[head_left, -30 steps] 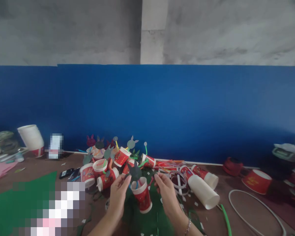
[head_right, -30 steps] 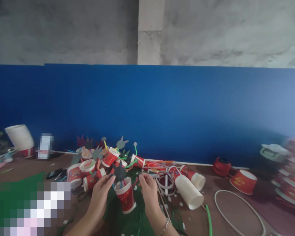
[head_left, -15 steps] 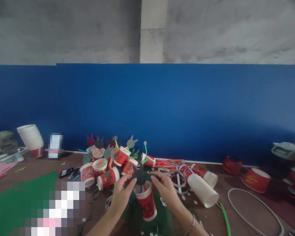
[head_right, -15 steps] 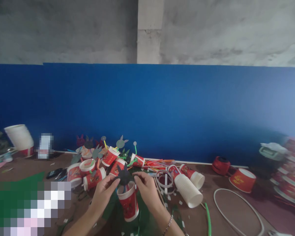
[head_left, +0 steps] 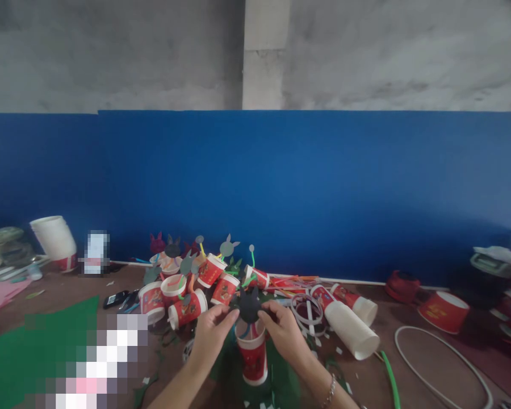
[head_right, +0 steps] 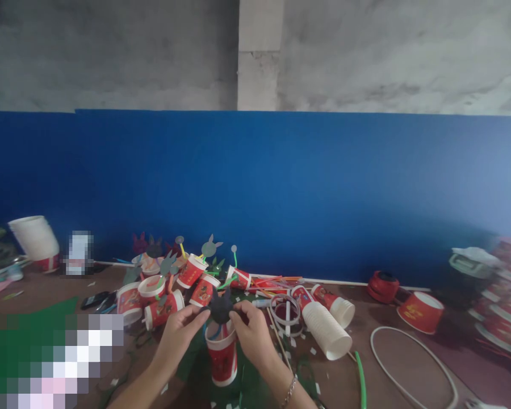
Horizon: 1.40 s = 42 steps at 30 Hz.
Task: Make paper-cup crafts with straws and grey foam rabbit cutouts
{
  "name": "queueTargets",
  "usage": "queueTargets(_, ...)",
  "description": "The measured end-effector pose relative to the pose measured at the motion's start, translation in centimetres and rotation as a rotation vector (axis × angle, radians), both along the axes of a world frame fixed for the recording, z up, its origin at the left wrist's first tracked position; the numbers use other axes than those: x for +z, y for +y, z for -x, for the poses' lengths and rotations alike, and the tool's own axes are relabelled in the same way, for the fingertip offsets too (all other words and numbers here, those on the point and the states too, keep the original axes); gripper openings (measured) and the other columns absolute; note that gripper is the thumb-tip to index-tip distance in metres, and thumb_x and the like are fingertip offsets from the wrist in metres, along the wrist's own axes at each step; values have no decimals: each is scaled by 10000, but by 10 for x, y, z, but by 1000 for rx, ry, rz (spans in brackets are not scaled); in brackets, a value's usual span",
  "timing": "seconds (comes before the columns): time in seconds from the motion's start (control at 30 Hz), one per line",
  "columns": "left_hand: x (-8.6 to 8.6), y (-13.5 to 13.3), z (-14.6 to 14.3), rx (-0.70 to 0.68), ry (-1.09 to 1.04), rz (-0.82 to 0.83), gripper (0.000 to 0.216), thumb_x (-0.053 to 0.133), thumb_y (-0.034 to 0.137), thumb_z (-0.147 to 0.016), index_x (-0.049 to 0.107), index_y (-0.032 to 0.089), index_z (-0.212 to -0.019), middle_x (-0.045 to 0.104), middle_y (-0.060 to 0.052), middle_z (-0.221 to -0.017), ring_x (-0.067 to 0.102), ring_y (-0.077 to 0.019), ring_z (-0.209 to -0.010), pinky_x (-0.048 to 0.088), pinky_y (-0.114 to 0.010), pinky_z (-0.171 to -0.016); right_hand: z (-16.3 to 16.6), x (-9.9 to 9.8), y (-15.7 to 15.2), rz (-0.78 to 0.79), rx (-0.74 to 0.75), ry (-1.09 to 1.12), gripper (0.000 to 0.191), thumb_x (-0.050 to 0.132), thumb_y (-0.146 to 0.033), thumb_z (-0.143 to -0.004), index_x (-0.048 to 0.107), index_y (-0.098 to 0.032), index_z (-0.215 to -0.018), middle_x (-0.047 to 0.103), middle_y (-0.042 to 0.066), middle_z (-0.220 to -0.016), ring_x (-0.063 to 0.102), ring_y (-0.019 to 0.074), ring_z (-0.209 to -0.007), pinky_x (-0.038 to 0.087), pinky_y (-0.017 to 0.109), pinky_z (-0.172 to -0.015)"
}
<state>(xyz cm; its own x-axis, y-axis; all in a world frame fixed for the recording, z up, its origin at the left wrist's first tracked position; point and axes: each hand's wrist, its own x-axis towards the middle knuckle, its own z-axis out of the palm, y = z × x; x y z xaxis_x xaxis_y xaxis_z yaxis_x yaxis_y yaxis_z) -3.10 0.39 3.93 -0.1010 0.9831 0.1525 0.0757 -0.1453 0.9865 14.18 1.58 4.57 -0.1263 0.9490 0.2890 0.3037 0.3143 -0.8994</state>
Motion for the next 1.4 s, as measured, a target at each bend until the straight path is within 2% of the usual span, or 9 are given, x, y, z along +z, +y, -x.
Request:
queueTargets(0.13,9,0,5,35,134,-3,323,653,460,-677,642,158,-563,545,17,-509,462,-147,-538,338,-231,-538,0,0,0,-3,10,19,204,502,-324,-792,597,-151,-737,574,5,-654,508,152,-628,401,245,-601)
queueTargets(0.27,16,0,8,-5,135,19,315,638,449,-690,643,165,-553,518,17,-507,421,-141,-527,306,-234,-515,-1,1,0,10,20,23,200,506,-324,-785,595,-150,-743,555,-7,-643,492,144,-614,396,245,-602)
queueTargets(0.43,16,-1,7,-81,162,7,295,626,419,-707,643,162,-564,529,10,-527,413,-137,-538,324,-237,-534,0,3,-1,39,70,24,185,499,-293,-782,590,-145,-718,523,-15,-611,464,130,-590,378,236,-577)
queueTargets(0.77,12,-7,4,-41,210,-115,272,561,386,-773,582,155,-629,510,20,-577,440,-131,-580,355,-222,-567,3,12,-7,68,114,33,173,526,-285,-757,592,-147,-675,496,-22,-591,433,119,-568,349,228,-549)
queueTargets(0.9,9,-6,3,-24,165,-82,290,581,417,-758,627,151,-650,581,1,-613,494,-152,-621,383,-229,-603,3,5,-5,50,88,90,169,535,-299,-764,590,-151,-702,510,-14,-625,442,126,-600,356,234,-569)
queueTargets(1.07,12,-2,6,88,54,4,322,609,454,-726,699,148,-689,663,-27,-651,554,-189,-673,400,-243,-633,2,-5,1,180,-4,311,285,580,-429,-747,605,-146,-769,577,7,-670,466,132,-595,366,240,-559)
queueTargets(1.23,14,-3,5,42,44,-1,314,609,442,-733,676,149,-644,643,-17,-612,534,-177,-644,386,-239,-613,3,-9,3,172,33,309,302,622,-444,-730,636,-146,-781,612,16,-704,504,150,-651,387,248,-610)
queueTargets(1.4,3,0,3,27,65,-40,317,590,436,-761,631,149,-631,578,7,-597,479,-147,-621,359,-229,-593,3,-14,4,176,54,302,292,604,-437,-747,622,-148,-785,611,19,-700,512,157,-657,393,258,-621)
